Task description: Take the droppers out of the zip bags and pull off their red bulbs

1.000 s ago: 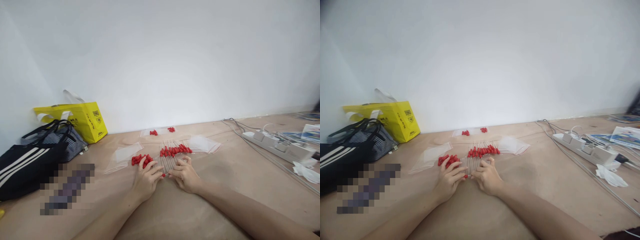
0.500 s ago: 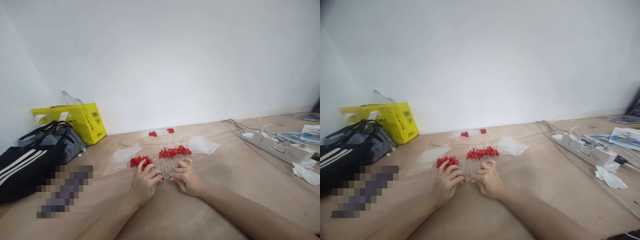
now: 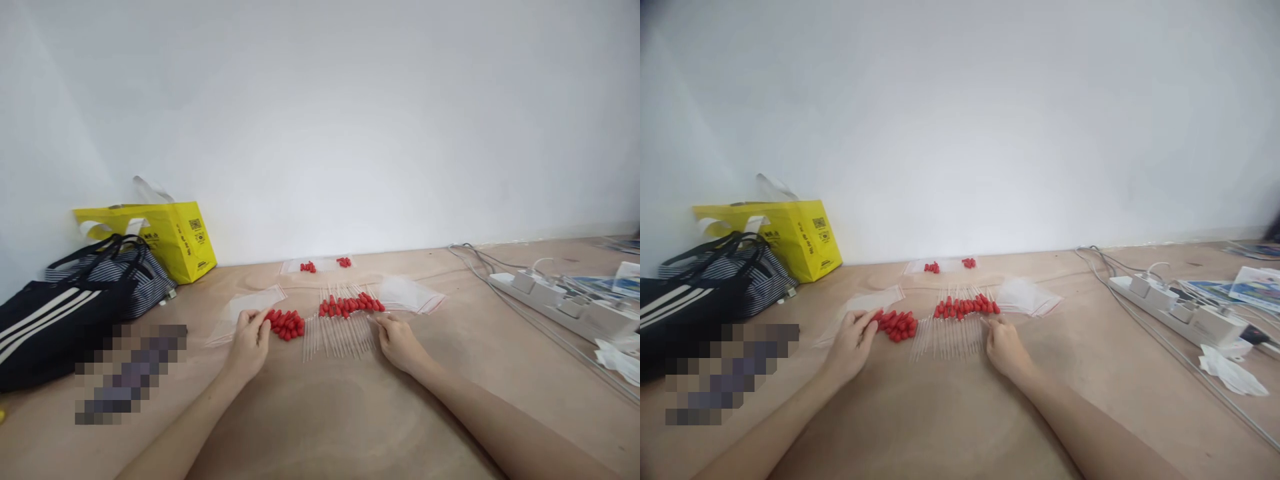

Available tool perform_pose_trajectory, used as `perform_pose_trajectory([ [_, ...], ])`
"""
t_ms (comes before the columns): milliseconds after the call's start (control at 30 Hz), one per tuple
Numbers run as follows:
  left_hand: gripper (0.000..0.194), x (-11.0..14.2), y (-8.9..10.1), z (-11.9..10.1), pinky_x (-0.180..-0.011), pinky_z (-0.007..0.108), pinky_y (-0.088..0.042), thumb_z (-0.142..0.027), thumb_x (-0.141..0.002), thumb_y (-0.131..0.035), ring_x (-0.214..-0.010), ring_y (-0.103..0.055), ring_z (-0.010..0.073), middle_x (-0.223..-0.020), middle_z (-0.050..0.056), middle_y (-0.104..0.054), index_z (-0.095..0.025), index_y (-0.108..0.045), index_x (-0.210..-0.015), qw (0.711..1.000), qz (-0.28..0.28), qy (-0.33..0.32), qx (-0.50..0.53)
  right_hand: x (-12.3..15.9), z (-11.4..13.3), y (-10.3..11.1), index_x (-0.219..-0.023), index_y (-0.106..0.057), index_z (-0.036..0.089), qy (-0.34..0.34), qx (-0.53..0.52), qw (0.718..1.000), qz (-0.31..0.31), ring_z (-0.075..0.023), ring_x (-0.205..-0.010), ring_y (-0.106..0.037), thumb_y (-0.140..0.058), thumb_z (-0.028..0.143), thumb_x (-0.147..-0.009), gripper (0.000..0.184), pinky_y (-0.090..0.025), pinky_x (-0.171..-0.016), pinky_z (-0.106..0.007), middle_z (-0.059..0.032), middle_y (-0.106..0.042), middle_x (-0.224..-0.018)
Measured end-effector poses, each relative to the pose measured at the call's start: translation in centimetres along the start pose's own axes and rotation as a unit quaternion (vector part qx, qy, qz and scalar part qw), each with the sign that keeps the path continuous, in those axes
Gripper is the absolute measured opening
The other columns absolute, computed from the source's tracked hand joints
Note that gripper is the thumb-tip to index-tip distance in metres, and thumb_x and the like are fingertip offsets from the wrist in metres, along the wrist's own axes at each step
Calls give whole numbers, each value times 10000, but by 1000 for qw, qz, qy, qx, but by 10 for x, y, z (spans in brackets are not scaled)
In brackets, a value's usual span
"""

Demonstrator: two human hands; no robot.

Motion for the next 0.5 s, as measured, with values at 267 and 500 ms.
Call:
perform_pose_trajectory([
  [267, 320, -20, -8, 46, -596, 254, -458, -328, -717, -430, -608, -552, 138, -775, 28, -580, -144, -504, -969, 987, 87, 137, -9, -5, 1, -13, -895, -571, 123, 1, -24, 1000, -7, -182, -839, -508, -340, 100, -792, 254, -387, -732, -264, -100, -553, -855],
  [500, 202, -36, -29, 55, -590, 243, -422, -353, -683, -454, -632, -569, 157, -696, 6, -638, -191, -573, -703, 979, 154, 130, -33, -4, 2, -9, -909, -571, 119, 0, -52, 999, -16, -188, -892, -514, -351, 172, -828, 240, -384, -782, -283, -105, -569, -897],
])
Point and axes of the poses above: each hand's wrist, its own x-axis away from the middle knuckle, its own y-axis out of the back of the hand, z = x × y, the point moved 8 cm from there along -x, towards the middle knuckle
